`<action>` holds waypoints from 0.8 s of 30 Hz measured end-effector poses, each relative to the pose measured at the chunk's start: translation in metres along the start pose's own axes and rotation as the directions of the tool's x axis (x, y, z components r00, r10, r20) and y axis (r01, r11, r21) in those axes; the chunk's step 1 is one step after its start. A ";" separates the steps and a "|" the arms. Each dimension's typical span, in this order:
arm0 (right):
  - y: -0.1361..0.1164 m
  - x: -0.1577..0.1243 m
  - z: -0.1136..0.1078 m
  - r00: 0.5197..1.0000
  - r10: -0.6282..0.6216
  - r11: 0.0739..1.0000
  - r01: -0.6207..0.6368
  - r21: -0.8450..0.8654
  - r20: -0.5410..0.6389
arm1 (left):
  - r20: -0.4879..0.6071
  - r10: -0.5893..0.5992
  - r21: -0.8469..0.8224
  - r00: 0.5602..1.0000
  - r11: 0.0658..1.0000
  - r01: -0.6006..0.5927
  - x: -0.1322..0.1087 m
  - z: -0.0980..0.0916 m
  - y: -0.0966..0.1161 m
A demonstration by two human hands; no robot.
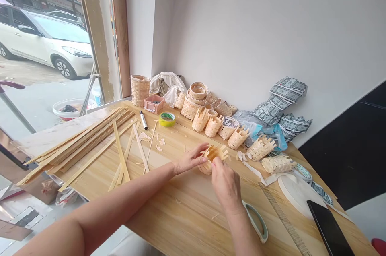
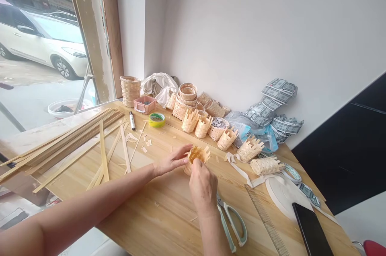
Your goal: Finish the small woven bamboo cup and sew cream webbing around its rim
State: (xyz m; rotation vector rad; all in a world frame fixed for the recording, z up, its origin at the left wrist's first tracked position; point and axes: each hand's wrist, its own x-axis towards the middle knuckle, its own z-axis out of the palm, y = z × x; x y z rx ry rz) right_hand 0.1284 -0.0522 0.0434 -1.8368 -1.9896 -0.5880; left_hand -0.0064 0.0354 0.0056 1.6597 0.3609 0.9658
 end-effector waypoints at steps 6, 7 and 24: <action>0.008 0.003 -0.001 0.999 0.034 0.995 -0.036 0.093 0.023 | 0.161 -0.089 -0.077 0.983 0.992 0.102 0.018 -0.009 -0.012; 0.010 0.003 -0.002 0.999 0.040 0.993 -0.043 0.113 0.023 | 0.151 -0.099 -0.083 0.983 0.990 0.113 0.021 -0.007 -0.014; 0.023 -0.007 0.001 0.952 0.232 0.827 -0.083 0.557 -0.201 | 0.005 -0.225 -0.233 0.974 0.947 0.220 -0.002 0.034 0.018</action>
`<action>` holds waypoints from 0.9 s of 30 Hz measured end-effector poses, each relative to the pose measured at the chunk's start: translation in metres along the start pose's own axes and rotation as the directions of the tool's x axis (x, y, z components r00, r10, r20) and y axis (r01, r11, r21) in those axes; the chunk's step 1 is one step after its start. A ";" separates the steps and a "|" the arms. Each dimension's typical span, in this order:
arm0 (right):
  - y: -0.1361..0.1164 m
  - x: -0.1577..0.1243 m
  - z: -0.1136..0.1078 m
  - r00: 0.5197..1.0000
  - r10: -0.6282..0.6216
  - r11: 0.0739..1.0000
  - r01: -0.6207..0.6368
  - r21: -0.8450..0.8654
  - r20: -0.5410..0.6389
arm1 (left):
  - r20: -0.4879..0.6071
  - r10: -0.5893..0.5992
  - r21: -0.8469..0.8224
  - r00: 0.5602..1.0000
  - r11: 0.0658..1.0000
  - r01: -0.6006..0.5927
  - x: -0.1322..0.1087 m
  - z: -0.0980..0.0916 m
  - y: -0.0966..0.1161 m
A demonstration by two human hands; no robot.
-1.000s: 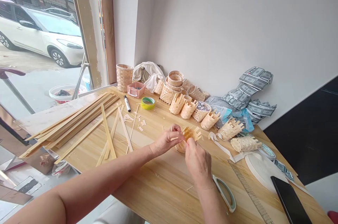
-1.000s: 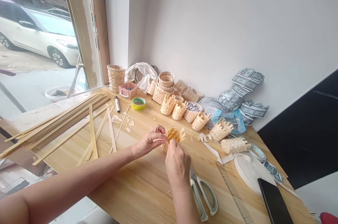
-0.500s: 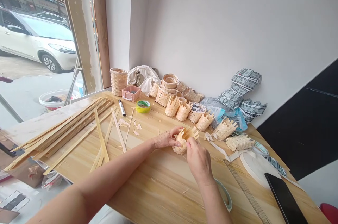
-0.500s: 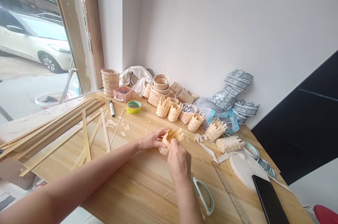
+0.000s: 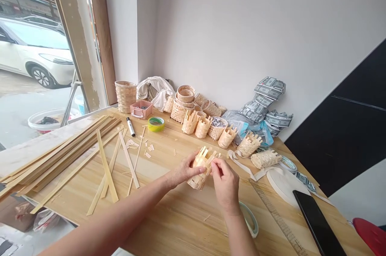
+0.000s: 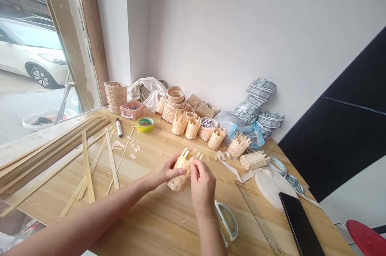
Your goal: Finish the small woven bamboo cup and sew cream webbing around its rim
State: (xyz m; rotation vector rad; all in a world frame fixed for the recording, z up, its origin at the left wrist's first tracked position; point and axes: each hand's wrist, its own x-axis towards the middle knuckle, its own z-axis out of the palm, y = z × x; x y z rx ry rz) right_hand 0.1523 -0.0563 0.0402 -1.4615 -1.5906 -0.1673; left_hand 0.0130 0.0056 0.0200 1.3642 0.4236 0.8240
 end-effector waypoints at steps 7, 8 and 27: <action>-0.002 -0.010 0.009 0.995 -0.001 0.998 0.007 0.064 -0.101 | -0.122 0.005 0.034 0.993 0.999 -0.001 -0.010 0.010 0.000; -0.002 -0.012 0.010 0.994 0.004 0.998 0.003 0.066 -0.106 | -0.130 0.003 0.021 0.992 1.000 0.000 -0.011 0.011 -0.001; -0.031 -0.002 0.015 0.809 0.527 0.440 -0.521 0.731 0.260 | -0.098 0.056 -0.071 0.994 0.995 -0.064 -0.018 0.001 0.000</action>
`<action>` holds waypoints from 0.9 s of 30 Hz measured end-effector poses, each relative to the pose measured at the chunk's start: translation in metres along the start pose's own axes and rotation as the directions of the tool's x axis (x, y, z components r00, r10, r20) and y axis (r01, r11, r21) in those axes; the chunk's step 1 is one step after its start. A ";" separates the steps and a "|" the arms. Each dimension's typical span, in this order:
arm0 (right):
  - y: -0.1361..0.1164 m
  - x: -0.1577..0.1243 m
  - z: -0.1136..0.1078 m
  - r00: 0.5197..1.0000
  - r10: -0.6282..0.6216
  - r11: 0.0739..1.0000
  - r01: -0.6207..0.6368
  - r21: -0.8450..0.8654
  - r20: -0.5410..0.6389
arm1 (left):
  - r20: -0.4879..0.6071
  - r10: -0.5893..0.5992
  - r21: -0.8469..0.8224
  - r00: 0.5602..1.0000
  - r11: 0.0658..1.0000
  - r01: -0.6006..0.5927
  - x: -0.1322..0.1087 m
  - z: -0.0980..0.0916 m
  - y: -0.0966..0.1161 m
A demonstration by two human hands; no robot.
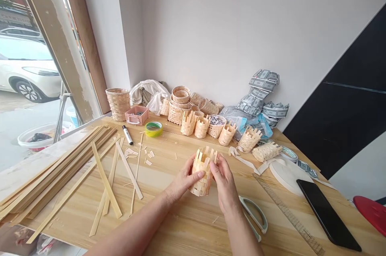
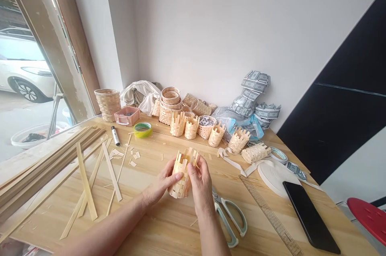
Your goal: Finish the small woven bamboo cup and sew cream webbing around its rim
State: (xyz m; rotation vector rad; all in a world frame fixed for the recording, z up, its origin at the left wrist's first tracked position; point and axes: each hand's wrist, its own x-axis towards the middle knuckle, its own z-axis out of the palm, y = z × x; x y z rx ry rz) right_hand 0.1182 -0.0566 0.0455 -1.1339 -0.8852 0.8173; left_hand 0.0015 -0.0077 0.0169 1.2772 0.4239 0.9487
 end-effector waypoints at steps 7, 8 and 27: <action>0.003 -0.002 -0.004 0.968 0.212 0.937 -0.240 0.253 0.131 | 0.014 0.061 0.153 0.998 0.986 -0.062 0.000 -0.001 -0.001; 0.005 -0.002 -0.005 0.965 0.227 0.930 -0.254 0.267 0.130 | 0.012 0.060 0.176 0.998 0.983 -0.061 0.001 -0.002 -0.003; 0.000 -0.007 -0.002 0.976 0.186 0.956 -0.206 0.207 0.113 | -0.069 0.102 0.241 0.992 0.967 -0.083 -0.001 -0.005 -0.018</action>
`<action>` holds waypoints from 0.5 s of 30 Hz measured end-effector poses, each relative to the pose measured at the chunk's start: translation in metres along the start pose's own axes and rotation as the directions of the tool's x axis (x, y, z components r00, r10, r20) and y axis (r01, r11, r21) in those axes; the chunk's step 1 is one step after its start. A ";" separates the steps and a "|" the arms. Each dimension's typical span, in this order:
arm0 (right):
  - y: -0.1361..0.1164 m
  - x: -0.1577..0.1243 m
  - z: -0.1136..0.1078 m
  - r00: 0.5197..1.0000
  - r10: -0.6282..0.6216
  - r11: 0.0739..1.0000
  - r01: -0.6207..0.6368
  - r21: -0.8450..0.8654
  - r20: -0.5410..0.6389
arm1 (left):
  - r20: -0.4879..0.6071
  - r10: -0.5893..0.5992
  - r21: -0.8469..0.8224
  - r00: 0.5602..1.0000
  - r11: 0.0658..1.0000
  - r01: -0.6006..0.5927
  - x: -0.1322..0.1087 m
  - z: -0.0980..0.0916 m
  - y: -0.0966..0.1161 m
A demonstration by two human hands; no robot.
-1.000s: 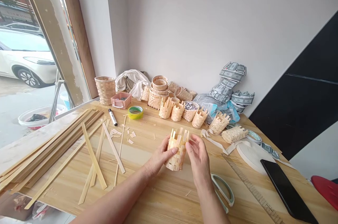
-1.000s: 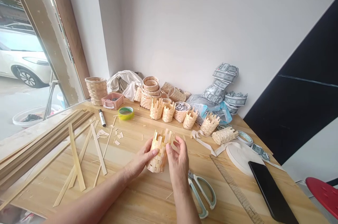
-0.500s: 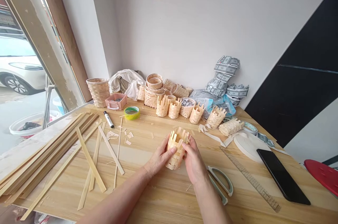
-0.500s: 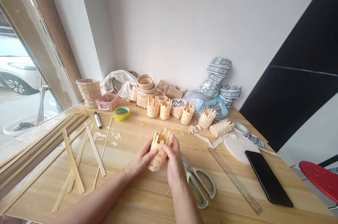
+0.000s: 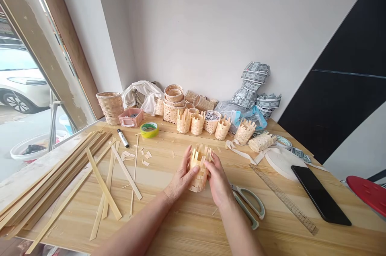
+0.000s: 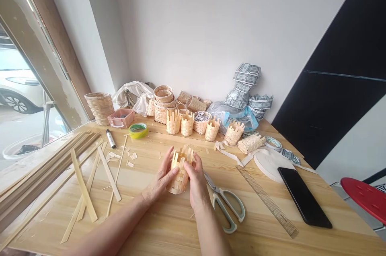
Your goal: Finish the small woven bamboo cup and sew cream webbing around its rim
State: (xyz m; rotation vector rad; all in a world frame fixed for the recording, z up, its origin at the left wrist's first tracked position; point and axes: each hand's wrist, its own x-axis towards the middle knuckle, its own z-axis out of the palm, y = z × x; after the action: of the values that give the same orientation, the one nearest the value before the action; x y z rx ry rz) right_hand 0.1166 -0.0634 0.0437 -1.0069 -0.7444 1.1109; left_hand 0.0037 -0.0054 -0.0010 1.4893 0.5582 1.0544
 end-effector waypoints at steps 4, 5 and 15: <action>0.005 -0.001 0.002 0.999 -0.011 1.000 0.010 -0.017 -0.047 | -0.054 0.164 0.125 0.985 0.980 -0.156 0.002 -0.005 0.003; 0.006 -0.001 0.003 0.999 -0.014 1.000 0.013 -0.019 -0.047 | -0.031 0.173 0.132 0.984 0.977 -0.168 0.003 -0.007 0.006; 0.013 0.001 0.015 0.994 -0.107 0.988 0.103 -0.111 -0.024 | 0.076 0.163 0.085 0.984 0.982 -0.169 0.009 -0.021 0.029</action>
State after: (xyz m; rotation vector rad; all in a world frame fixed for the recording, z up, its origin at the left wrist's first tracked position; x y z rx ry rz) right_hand 0.0993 -0.0570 0.0377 -1.0626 -0.8327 0.9707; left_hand -0.0165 0.0063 0.0279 1.6690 0.4438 1.1138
